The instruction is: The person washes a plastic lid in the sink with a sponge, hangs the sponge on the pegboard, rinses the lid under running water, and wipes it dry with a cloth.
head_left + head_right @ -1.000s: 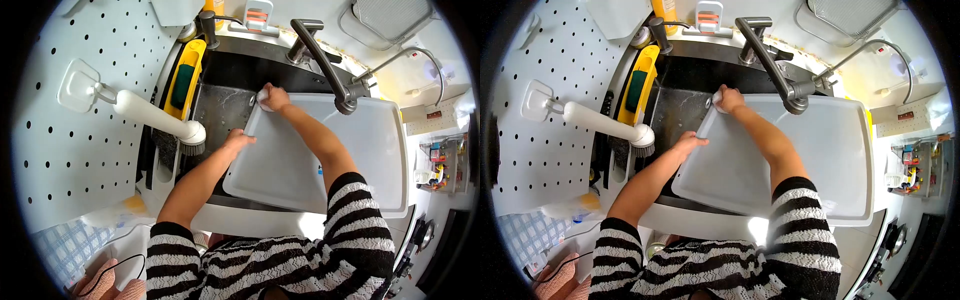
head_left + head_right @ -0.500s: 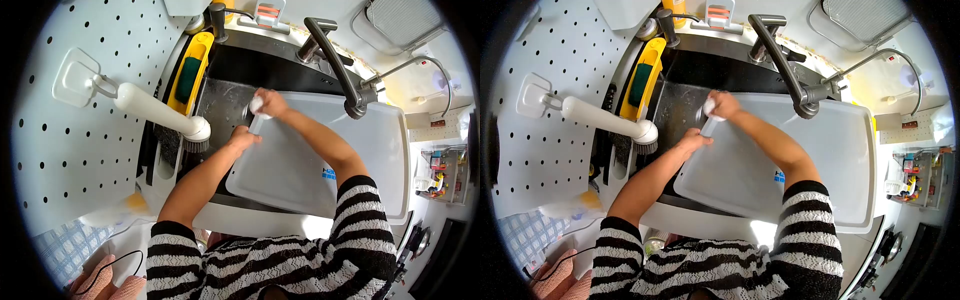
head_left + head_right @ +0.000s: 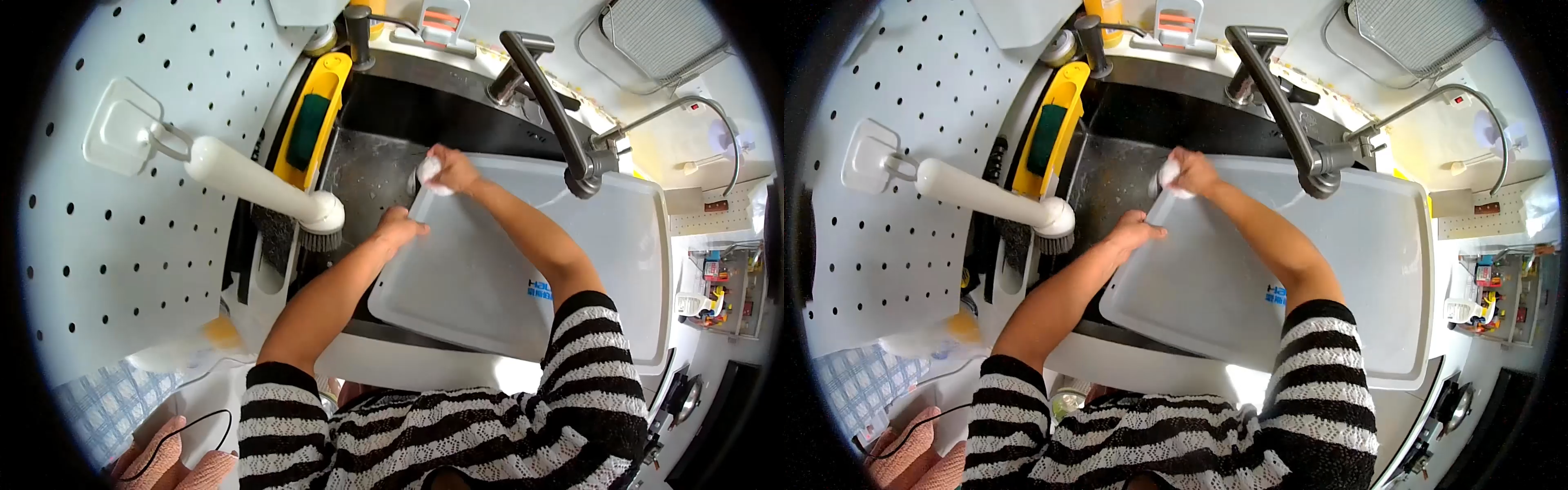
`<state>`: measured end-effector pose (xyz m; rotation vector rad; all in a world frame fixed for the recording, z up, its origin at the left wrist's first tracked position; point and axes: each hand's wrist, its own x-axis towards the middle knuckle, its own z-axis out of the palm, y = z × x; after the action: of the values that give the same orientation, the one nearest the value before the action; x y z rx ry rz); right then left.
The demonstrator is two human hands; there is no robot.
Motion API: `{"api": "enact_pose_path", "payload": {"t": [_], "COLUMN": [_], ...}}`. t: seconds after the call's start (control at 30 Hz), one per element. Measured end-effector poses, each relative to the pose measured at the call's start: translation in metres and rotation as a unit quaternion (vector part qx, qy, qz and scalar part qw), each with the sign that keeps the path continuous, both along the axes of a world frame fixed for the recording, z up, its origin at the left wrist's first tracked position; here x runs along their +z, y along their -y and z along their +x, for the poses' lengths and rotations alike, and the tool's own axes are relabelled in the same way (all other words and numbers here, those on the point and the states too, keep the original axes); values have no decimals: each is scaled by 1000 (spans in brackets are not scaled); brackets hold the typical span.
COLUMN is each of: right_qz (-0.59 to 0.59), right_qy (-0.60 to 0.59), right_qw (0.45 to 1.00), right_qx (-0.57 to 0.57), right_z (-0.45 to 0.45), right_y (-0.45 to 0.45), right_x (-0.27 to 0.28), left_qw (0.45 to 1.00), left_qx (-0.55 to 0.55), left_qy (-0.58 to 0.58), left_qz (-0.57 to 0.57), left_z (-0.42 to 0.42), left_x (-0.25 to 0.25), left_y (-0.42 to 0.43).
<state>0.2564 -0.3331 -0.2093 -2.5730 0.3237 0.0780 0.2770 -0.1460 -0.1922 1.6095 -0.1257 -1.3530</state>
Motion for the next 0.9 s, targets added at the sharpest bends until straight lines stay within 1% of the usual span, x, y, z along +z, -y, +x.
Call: {"api": "enact_pose_path", "payload": {"t": [0.03, 0.07, 0.13, 0.2, 0.23, 0.27, 0.33, 0.37, 0.43, 0.47, 0.53, 0.57, 0.63, 0.67, 0.7, 0.73, 0.77, 0.8, 0.87, 0.9], "right_qz": [-8, -23, -35, -11, 37, 29, -64, -64, -25, -25, -93, -114, -115, -116, -116, -24, 68, 67, -17, -71], "right_qy": [-12, -13, 4, 19, 18, 24, -41, -37, -60, -63, -72, -84, -64, -51, -51, -59, -70, -72, -124, -99], "right_qw": [998, 994, 994, 1000, 998, 994, 988, 988, 997, 997, 982, 974, 978, 980, 980, 989, 989, 989, 989, 992], "right_qx": [-54, -105, -103, -18, -52, -98, -134, -134, -36, -35, -149, -175, -164, -154, -155, -134, -112, -111, -80, -46], "right_z": [-2, 2, 7, 4, 3, 6, 15, 16, 12, 12, 11, 13, 13, 10, 8, 6, 6, 8, 13, 11], "right_y": [4, 9, 8, -4, 2, 7, 10, 9, 7, 7, 5, -2, 0, 3, 9, 18, 20, 20, 21, 17], "right_x": [-2, 0, -7, -5, -11, -11, -9, -8, -12, -11, -8, 6, 1, -2, -1, 1, 5, 9, 25, 32], "left_qw": [999, 1000, 997, 997, 998, 998, 999, 999, 1000, 1000, 1000, 1000, 995, 995, 998, 1000, 1000, 1000, 999, 1000], "left_qx": [7, 7, 16, 18, 15, 11, -8, -8, -2, -1, -11, -10, 29, 29, 3, -21, -20, -28, -34, -17], "left_qy": [-33, -29, 76, 70, 60, 55, 48, 52, 15, 12, -16, -14, 86, 87, 53, 19, 16, 13, 11, 2], "left_qz": [1, -1, 22, 24, 29, 34, -2, -3, 6, 6, 1, 1, 32, 32, 14, -5, -6, 1, 6, 7], "left_z": [-3, -5, -8, -3, -6, -12, -3, -1, -3, -3, -2, -4, -8, -6, -3, -1, 0, 1, 2, 2], "left_x": [1, 11, 31, 9, -4, -4, 6, 8, 9, 8, 5, 12, 29, 23, 13, 4, 7, 12, 17, 18], "left_y": [-3, -3, -4, -1, -1, -5, -4, -3, -3, -3, -4, -4, -5, -6, -6, -5, -5, -6, -5, -5]}}
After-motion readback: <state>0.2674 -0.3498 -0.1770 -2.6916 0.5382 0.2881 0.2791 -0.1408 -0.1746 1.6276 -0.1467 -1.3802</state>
